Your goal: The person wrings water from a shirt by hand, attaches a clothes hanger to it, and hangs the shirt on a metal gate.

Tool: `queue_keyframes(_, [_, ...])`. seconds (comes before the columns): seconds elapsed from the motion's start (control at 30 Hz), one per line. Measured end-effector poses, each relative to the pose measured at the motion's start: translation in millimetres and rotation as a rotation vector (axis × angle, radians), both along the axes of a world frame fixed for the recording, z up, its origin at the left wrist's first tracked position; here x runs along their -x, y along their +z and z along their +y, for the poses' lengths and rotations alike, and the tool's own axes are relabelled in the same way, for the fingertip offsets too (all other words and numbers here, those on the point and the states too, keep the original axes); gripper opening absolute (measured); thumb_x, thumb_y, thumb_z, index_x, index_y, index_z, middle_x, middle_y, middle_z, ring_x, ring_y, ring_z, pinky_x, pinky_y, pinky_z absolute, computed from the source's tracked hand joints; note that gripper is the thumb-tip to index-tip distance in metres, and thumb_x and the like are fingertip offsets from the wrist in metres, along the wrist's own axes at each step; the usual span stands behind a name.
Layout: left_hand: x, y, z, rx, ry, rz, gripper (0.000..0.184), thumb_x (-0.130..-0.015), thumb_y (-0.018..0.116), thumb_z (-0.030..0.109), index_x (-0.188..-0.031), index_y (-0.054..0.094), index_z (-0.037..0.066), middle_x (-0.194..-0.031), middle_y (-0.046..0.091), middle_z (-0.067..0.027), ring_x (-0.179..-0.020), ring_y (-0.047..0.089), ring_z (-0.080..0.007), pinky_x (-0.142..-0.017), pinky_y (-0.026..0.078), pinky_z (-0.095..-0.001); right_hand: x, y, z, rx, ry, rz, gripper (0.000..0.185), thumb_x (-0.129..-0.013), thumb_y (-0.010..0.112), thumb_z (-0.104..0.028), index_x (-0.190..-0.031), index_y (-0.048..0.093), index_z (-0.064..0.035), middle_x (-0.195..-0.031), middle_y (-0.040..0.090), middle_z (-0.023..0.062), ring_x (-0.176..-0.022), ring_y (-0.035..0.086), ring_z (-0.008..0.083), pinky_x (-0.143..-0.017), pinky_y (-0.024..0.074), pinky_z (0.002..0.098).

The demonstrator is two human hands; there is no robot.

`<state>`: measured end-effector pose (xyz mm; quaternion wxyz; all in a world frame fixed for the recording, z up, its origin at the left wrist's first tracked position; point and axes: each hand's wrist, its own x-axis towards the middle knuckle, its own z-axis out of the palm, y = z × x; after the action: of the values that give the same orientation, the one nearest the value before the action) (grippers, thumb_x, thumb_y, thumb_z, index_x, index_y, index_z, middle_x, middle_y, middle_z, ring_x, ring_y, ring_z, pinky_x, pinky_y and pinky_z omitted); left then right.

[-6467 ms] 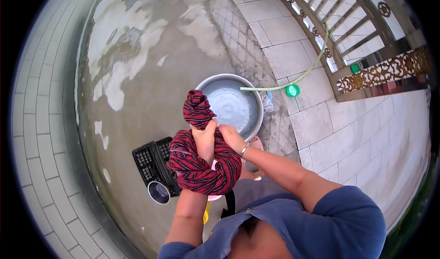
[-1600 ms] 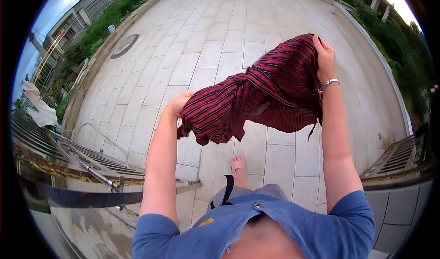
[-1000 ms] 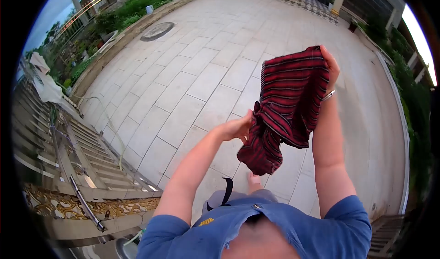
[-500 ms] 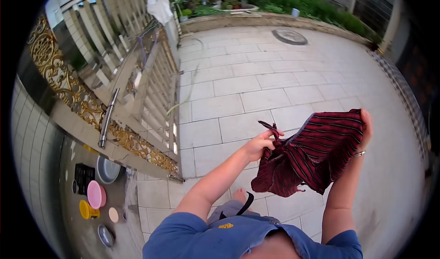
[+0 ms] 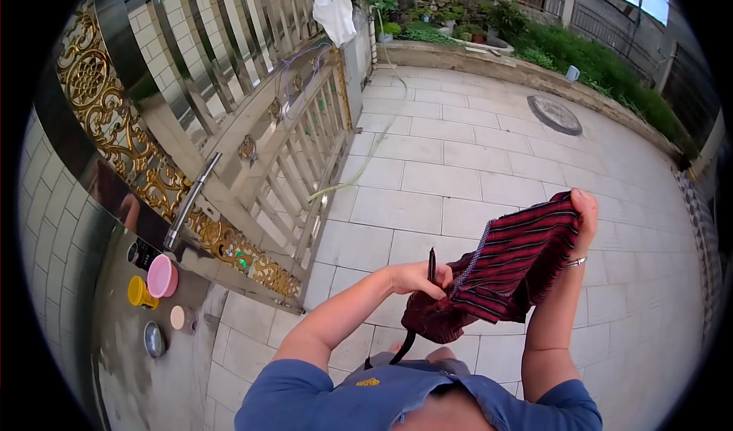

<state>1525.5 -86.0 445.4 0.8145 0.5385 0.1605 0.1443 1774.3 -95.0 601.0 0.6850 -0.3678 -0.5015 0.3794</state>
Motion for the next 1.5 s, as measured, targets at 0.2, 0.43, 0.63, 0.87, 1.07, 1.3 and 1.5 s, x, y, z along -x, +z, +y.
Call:
queue_keyframes(0.2, [6, 13, 97, -0.227, 0.934, 0.346, 0.019, -0.064, 0.059, -0.002, -0.077, 0.049, 0.006, -0.068, 0.053, 0.0001, -0.065, 0.050, -0.0091, -0.059, 0.040, -0.0229, -14, -7, 107, -0.018, 0.121, -0.048, 0.026, -0.075, 0.050, -0.020, -0.053, 0.040, -0.0085, -0.051, 0.040, -0.0034, -0.046, 0.034, 0.0044, -0.042, 0.0271, 0.0201])
queue_keyframes(0.43, [45, 104, 164, -0.008, 1.379, -0.122, 0.008, -0.074, 0.050, 0.000, -0.079, 0.056, 0.001, -0.072, 0.060, -0.0071, -0.065, 0.058, -0.0153, -0.062, 0.047, -0.0267, -25, -1, 236, -0.025, 0.404, -0.186, 0.029, -0.079, 0.051, -0.011, -0.052, 0.044, -0.0040, -0.053, 0.039, -0.0077, -0.048, 0.031, 0.0017, -0.043, 0.0243, 0.0195])
queue_keyframes(0.63, [70, 115, 198, 0.109, 1.463, -0.295, 0.010, -0.074, 0.044, -0.001, -0.081, 0.052, -0.002, -0.080, 0.059, -0.0098, -0.070, 0.058, -0.0184, -0.067, 0.048, -0.0303, 9, -58, 349, 0.056, 0.760, -0.354, 0.030, -0.084, 0.053, -0.024, -0.062, 0.048, -0.0036, -0.063, 0.042, -0.0090, -0.058, 0.034, 0.0008, -0.050, 0.0304, 0.0182])
queue_keyframes(0.87, [104, 128, 241, -0.072, 1.540, -0.307, 0.011, -0.074, 0.045, -0.003, -0.082, 0.053, -0.003, -0.076, 0.059, -0.0107, -0.068, 0.059, -0.0182, -0.065, 0.049, -0.0287, 89, -98, 453, 0.206, 0.887, -0.497, 0.039, -0.083, 0.054, -0.030, -0.054, 0.045, -0.0058, -0.057, 0.036, -0.0103, -0.054, 0.030, 0.0008, -0.045, 0.0255, 0.0195])
queue_keyframes(1.07, [128, 137, 283, -0.122, 1.694, -0.385, 0.014, -0.072, 0.045, -0.004, -0.083, 0.053, -0.004, -0.075, 0.058, -0.0105, -0.065, 0.058, -0.0175, -0.062, 0.050, -0.0282, 164, -97, 517, 0.148, 1.193, -0.794, 0.044, -0.085, 0.049, -0.037, -0.075, 0.059, 0.0045, -0.061, 0.050, -0.0063, -0.058, 0.040, 0.0031, -0.052, 0.0378, 0.0205])
queue_keyframes(1.3, [127, 158, 310, -0.143, 1.968, -0.393, 0.018, -0.067, 0.042, -0.006, -0.082, 0.052, -0.004, -0.075, 0.058, -0.0114, -0.066, 0.058, -0.0171, -0.062, 0.049, -0.0273, 267, -94, 589, 0.015, 1.559, -0.945, 0.042, -0.086, 0.044, -0.040, -0.086, 0.057, 0.0002, -0.075, 0.055, -0.0017, -0.071, 0.045, 0.0064, -0.067, 0.0400, 0.0228])
queue_keyframes(1.5, [126, 157, 327, -0.231, 2.231, -0.418, 0.018, -0.066, 0.042, -0.003, -0.082, 0.051, -0.005, -0.076, 0.057, -0.0120, -0.069, 0.057, -0.0184, -0.065, 0.048, -0.0285, 419, -60, 683, -0.430, 1.189, -0.801, 0.028, -0.081, 0.052, -0.033, -0.086, 0.059, -0.0057, -0.079, 0.059, 0.0073, -0.074, 0.055, 0.0191, -0.068, 0.0426, 0.0299])
